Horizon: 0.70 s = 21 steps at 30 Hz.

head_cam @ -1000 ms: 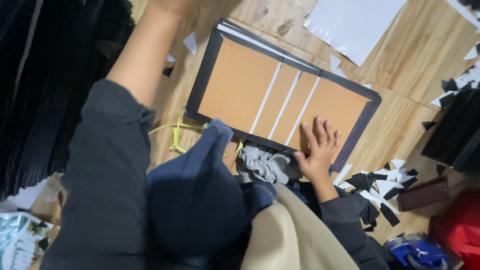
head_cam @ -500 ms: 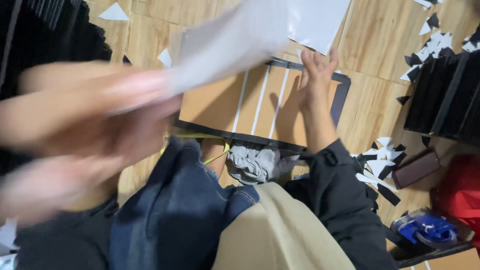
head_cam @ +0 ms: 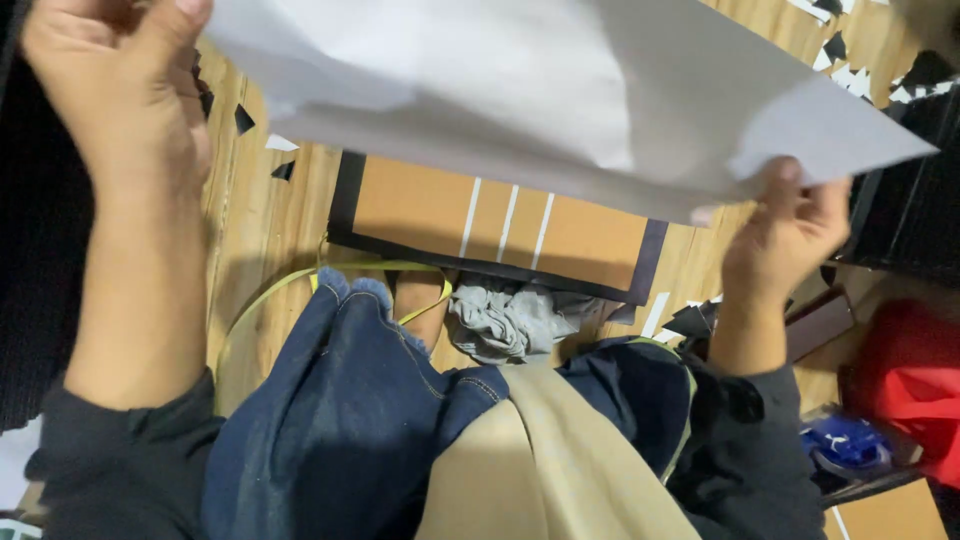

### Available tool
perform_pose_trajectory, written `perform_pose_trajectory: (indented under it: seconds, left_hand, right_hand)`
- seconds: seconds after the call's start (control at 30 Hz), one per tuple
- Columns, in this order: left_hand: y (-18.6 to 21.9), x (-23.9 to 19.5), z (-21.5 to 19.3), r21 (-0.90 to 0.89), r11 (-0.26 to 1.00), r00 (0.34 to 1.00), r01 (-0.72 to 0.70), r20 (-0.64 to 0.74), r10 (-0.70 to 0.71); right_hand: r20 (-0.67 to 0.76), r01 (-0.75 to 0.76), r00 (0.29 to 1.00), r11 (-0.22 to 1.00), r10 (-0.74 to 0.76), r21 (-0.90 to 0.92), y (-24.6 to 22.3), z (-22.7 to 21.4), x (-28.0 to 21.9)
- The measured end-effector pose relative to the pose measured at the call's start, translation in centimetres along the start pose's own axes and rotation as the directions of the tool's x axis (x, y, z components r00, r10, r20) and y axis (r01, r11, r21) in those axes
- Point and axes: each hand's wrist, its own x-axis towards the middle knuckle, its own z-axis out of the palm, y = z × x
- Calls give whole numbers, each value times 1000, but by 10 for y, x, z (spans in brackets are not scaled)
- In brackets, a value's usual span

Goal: The person wraps a book with white paper, smooths it with a cloth, and stacks it with other wrapped books. The person repeats this process for multiple books, handling each one individually.

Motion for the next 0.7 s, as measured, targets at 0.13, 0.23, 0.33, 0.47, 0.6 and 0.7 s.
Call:
perform_pose_trajectory:
  seconds: [0.13, 0.23, 0.33, 0.47, 0.6, 0.7]
  left_hand:
    - [1, -7, 10, 21, 994, 992, 106, -69, -105]
    - [-18, -11, 7, 208, 955, 974, -214, 116, 193]
    - [-55, -23, -2, 477, 876, 996, -75, 73, 46]
    - [-107, -51, -5, 610, 782, 961, 131, 115, -251]
    - [-118, -70, -4, 703, 698, 890, 137, 222, -398]
    - [-125, -69, -3, 669, 743, 903, 18, 308, -299]
  right_hand:
    - [-76, 67, 994, 994, -73, -83, -11, -29, -8]
    - [37, 76, 997, 993, -72, -96, -24, -25, -19]
    - [23, 171, 985, 951, -171, -258, 0, -22, -40]
    - [78, -154, 977, 912, 197, -380, 66, -28, -82]
    - [130, -210, 941, 843, 311, -496, 88, -31, -98]
    - [133, -137, 966, 874, 222, -465, 99, -32, -93]
